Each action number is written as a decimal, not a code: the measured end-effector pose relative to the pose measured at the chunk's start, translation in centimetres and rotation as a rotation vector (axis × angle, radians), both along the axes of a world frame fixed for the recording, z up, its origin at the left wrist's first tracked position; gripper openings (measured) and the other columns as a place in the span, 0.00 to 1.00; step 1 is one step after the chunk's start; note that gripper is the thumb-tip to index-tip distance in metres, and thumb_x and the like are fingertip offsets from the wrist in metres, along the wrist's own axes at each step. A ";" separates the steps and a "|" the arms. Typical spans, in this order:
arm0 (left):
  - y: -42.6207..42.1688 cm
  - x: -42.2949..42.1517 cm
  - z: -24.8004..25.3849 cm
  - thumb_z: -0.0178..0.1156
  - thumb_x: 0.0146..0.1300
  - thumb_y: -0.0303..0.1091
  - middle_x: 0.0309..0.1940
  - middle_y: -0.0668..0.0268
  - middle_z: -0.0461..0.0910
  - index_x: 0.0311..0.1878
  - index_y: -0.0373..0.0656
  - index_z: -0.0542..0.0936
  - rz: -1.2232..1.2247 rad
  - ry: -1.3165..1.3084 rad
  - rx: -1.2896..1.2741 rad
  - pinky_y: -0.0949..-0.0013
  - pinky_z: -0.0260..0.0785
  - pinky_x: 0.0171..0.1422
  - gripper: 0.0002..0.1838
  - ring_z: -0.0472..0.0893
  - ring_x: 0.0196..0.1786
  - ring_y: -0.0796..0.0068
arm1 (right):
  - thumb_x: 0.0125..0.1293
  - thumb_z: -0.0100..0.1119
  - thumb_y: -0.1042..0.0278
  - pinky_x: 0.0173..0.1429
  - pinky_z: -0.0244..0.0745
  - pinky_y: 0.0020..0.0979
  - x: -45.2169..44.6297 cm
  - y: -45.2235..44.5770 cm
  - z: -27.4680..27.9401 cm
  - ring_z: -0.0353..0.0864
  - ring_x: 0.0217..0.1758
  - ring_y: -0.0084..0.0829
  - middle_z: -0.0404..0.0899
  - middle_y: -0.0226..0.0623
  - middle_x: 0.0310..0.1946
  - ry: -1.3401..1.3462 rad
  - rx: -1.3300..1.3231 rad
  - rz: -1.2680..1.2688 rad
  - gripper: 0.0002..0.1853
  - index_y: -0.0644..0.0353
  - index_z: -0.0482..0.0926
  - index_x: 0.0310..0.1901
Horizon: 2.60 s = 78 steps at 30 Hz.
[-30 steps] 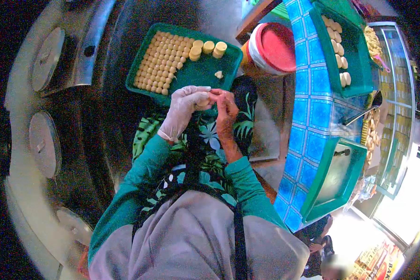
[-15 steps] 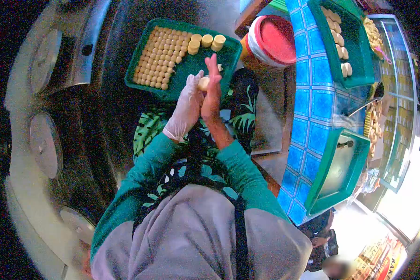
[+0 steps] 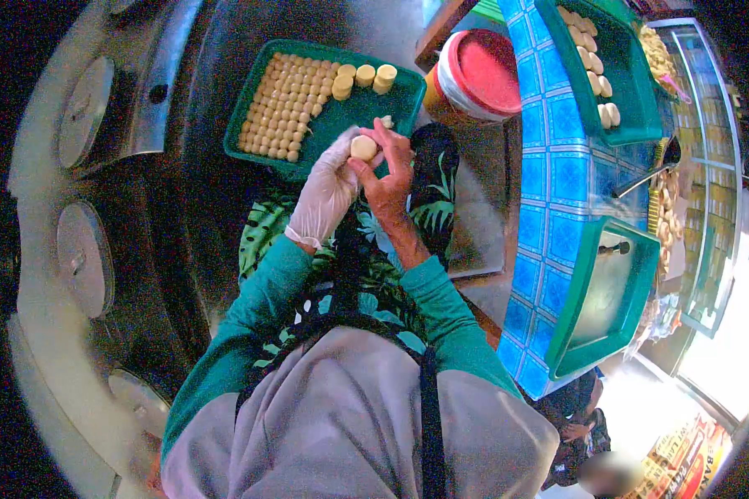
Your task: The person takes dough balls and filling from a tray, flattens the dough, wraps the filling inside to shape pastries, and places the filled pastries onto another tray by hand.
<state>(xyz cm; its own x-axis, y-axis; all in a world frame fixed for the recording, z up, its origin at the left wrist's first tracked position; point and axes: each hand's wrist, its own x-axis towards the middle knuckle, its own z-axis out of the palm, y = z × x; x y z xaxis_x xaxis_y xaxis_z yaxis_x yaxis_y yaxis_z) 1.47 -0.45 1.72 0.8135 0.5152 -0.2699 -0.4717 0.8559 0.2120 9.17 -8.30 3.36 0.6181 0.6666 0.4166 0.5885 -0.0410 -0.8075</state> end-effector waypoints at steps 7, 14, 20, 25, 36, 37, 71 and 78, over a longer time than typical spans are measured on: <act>0.0 0.0 2.5 0.49 0.74 0.37 0.61 0.53 0.73 0.59 0.32 0.72 -0.117 -0.092 -0.222 0.62 0.69 0.68 0.19 0.76 0.61 0.62 | 0.49 0.68 0.74 0.67 0.58 0.41 0.8 0.0 1.1 0.73 0.59 0.40 0.82 0.35 0.52 -0.065 -0.035 0.107 0.41 0.61 0.65 0.68; -0.3 -0.1 2.8 0.54 0.67 0.30 0.50 0.57 0.79 0.53 0.31 0.76 -0.024 0.169 0.158 0.64 0.75 0.60 0.15 0.81 0.51 0.67 | 0.48 0.72 0.75 0.66 0.62 0.39 0.3 -0.6 1.4 0.74 0.60 0.39 0.82 0.39 0.53 -0.276 -0.047 0.051 0.45 0.62 0.62 0.70; -0.3 0.0 1.4 0.52 0.72 0.34 0.52 0.59 0.78 0.52 0.34 0.76 -0.046 0.174 0.135 0.63 0.74 0.61 0.14 0.80 0.54 0.66 | 0.47 0.73 0.70 0.67 0.61 0.41 0.6 -0.7 0.0 0.74 0.58 0.41 0.81 0.41 0.54 -0.087 -0.053 0.071 0.45 0.62 0.63 0.70; -0.1 0.4 2.6 0.51 0.74 0.39 0.56 0.55 0.76 0.56 0.34 0.73 0.008 0.048 -0.059 0.59 0.75 0.62 0.17 0.79 0.56 0.63 | 0.51 0.72 0.66 0.69 0.59 0.40 1.5 0.0 0.2 0.74 0.59 0.40 0.81 0.40 0.55 0.011 0.000 0.138 0.45 0.61 0.62 0.71; 0.7 -0.6 1.1 0.47 0.76 0.42 0.55 0.57 0.77 0.58 0.36 0.73 -0.104 0.080 -0.038 0.66 0.75 0.56 0.19 0.79 0.55 0.67 | 0.58 0.69 0.68 0.71 0.61 0.40 3.3 0.4 1.2 0.72 0.64 0.32 0.82 0.39 0.55 0.180 -0.046 0.353 0.41 0.63 0.60 0.72; 0.7 -0.5 1.2 0.47 0.76 0.42 0.55 0.57 0.77 0.58 0.36 0.73 -0.104 0.079 -0.038 0.66 0.75 0.56 0.19 0.79 0.55 0.67 | 0.55 0.70 0.68 0.70 0.62 0.40 2.7 0.4 1.4 0.73 0.62 0.35 0.82 0.38 0.54 0.249 -0.001 0.261 0.41 0.61 0.62 0.71; -0.1 0.7 1.6 0.47 0.73 0.28 0.65 0.52 0.70 0.66 0.29 0.66 -0.066 -0.003 0.080 0.65 0.66 0.71 0.21 0.74 0.65 0.62 | 0.53 0.66 0.68 0.62 0.63 0.42 2.8 -0.4 0.9 0.75 0.56 0.42 0.80 0.41 0.52 -0.294 -0.078 0.126 0.38 0.59 0.67 0.68; -0.3 0.4 2.6 0.50 0.72 0.33 0.58 0.59 0.77 0.63 0.32 0.71 -0.128 0.054 0.247 0.69 0.69 0.64 0.20 0.77 0.59 0.69 | 0.48 0.61 0.74 0.62 0.63 0.42 2.8 -0.5 1.7 0.76 0.54 0.41 0.79 0.40 0.52 -0.201 -0.098 0.170 0.40 0.59 0.66 0.69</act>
